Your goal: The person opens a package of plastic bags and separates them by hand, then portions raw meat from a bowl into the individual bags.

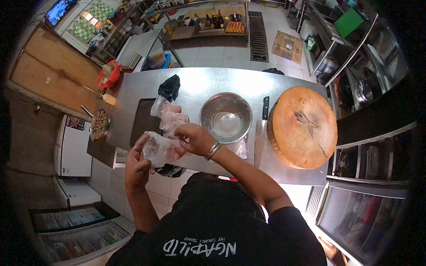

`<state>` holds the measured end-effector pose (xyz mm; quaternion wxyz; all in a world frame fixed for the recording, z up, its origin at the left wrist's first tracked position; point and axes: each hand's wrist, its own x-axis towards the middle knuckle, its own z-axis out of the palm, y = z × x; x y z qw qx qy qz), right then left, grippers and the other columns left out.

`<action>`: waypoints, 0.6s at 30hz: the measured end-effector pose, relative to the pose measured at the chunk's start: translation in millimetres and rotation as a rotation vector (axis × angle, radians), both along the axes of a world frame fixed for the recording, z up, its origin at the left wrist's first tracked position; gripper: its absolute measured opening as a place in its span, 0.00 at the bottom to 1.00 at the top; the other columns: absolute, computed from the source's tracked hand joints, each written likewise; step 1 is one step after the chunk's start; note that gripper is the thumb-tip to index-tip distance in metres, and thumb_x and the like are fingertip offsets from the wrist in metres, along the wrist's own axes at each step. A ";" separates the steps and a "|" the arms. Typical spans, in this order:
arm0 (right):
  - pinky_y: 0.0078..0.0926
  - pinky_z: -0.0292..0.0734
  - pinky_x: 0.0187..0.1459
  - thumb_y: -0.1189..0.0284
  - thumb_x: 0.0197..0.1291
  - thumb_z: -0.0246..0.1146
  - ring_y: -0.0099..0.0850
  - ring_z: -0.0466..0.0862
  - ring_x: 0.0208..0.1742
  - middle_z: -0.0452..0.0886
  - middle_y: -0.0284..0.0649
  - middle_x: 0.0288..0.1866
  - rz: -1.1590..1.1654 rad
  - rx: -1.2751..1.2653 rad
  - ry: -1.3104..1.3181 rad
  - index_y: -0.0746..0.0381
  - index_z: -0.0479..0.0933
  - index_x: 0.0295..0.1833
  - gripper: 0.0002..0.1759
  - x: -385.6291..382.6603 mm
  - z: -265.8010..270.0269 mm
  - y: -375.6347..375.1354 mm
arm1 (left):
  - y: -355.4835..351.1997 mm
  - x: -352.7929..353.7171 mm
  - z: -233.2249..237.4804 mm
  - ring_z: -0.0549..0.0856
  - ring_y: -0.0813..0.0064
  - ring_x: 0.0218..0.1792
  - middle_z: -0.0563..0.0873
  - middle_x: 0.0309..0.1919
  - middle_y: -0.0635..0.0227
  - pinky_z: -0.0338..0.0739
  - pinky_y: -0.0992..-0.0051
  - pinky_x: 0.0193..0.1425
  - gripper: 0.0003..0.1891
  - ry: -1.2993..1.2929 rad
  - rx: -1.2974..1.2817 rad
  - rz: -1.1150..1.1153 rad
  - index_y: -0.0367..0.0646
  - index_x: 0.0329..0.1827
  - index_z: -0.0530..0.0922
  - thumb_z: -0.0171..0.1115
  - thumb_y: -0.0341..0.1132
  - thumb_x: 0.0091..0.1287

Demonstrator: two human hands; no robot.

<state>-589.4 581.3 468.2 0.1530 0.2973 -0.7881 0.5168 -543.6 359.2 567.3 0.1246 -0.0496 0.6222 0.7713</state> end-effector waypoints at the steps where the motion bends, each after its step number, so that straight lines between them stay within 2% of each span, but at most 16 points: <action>1: 0.30 0.82 0.39 0.79 0.52 0.68 0.35 0.86 0.37 0.85 0.42 0.38 -0.032 -0.097 -0.115 0.63 0.81 0.44 0.11 1.2 1.2 7.8 | -2.6 0.5 -2.3 0.88 0.67 0.45 0.77 0.63 0.54 0.79 0.81 0.21 0.44 0.016 -0.012 0.030 0.28 0.71 0.65 0.50 0.15 0.39; 2: 0.27 0.82 0.39 0.79 0.52 0.67 0.32 0.87 0.37 0.85 0.41 0.37 -0.064 -0.194 -0.232 0.63 0.82 0.43 0.11 1.9 3.2 16.4 | -10.8 0.6 -8.0 0.88 0.67 0.45 0.77 0.63 0.54 0.79 0.81 0.21 0.44 0.012 -0.014 0.034 0.28 0.71 0.65 0.50 0.15 0.39; 4: 0.25 0.82 0.42 0.79 0.52 0.68 0.27 0.88 0.38 0.87 0.39 0.38 -0.168 -0.260 -0.217 0.63 0.83 0.44 0.12 -6.3 -5.9 37.1 | -32.3 -1.8 -23.8 0.84 0.63 0.53 0.69 0.68 0.55 0.82 0.79 0.22 0.44 0.035 -0.072 0.051 0.32 0.71 0.66 0.50 0.15 0.40; 5: 0.23 0.83 0.45 0.80 0.54 0.68 0.26 0.88 0.40 0.88 0.39 0.39 -0.297 -0.204 -0.199 0.64 0.83 0.45 0.11 -6.8 -8.8 48.6 | -39.4 -2.7 -30.8 0.84 0.63 0.53 0.69 0.68 0.55 0.82 0.79 0.22 0.44 0.031 -0.070 0.060 0.32 0.71 0.66 0.50 0.15 0.40; 6: 0.23 0.83 0.46 0.81 0.56 0.67 0.25 0.88 0.42 0.88 0.39 0.40 -0.314 -0.239 -0.289 0.65 0.84 0.46 0.11 -7.5 -8.7 61.1 | -44.7 -3.7 -34.7 0.85 0.63 0.52 0.71 0.67 0.55 0.82 0.79 0.23 0.43 0.014 -0.082 0.088 0.32 0.71 0.66 0.49 0.14 0.41; 7: 0.25 0.83 0.45 0.79 0.54 0.66 0.29 0.89 0.39 0.88 0.42 0.39 -0.368 -0.296 -0.336 0.64 0.85 0.45 0.11 -9.8 -18.8 71.0 | -49.2 -5.4 -40.3 0.85 0.62 0.51 0.72 0.66 0.55 0.83 0.78 0.24 0.43 -0.001 -0.093 0.117 0.32 0.71 0.66 0.48 0.12 0.41; 8: 0.25 0.84 0.45 0.79 0.55 0.65 0.28 0.89 0.40 0.88 0.41 0.39 -0.394 -0.336 -0.317 0.64 0.85 0.45 0.11 -12.1 -28.6 79.2 | -52.7 -7.3 -51.7 0.85 0.62 0.51 0.72 0.66 0.55 0.83 0.78 0.24 0.43 -0.003 -0.089 0.133 0.32 0.71 0.66 0.48 0.12 0.41; 10: 0.24 0.84 0.44 0.79 0.56 0.65 0.27 0.89 0.40 0.88 0.41 0.39 -0.399 -0.305 -0.367 0.64 0.85 0.44 0.10 -11.3 -32.7 94.2 | -59.5 -17.0 -86.2 0.87 0.68 0.42 0.79 0.57 0.51 0.79 0.79 0.21 0.40 -0.045 -0.214 0.221 0.31 0.71 0.67 0.51 0.10 0.47; 12: 0.24 0.84 0.44 0.80 0.57 0.65 0.26 0.89 0.40 0.89 0.40 0.39 -0.406 -0.272 -0.419 0.64 0.85 0.44 0.09 -8.7 -39.0 103.9 | -72.9 -30.8 -137.3 0.87 0.69 0.40 0.80 0.56 0.52 0.79 0.79 0.21 0.38 -0.059 -0.218 0.261 0.32 0.71 0.67 0.54 0.10 0.50; 14: 0.23 0.83 0.45 0.81 0.58 0.64 0.26 0.88 0.40 0.88 0.40 0.39 -0.470 -0.283 -0.483 0.66 0.84 0.43 0.08 -7.7 -48.6 110.1 | -77.2 -39.9 -146.5 0.87 0.71 0.35 0.82 0.52 0.55 0.79 0.78 0.21 0.34 -0.115 -0.266 0.268 0.31 0.70 0.67 0.62 0.13 0.57; 18: 0.22 0.83 0.45 0.84 0.59 0.61 0.25 0.87 0.39 0.88 0.40 0.39 -0.479 -0.311 -0.492 0.69 0.83 0.45 0.09 -5.1 -53.2 118.0 | -85.9 -53.7 -119.9 0.87 0.70 0.35 0.83 0.51 0.55 0.80 0.77 0.22 0.34 -0.114 -0.219 0.236 0.31 0.69 0.68 0.60 0.11 0.55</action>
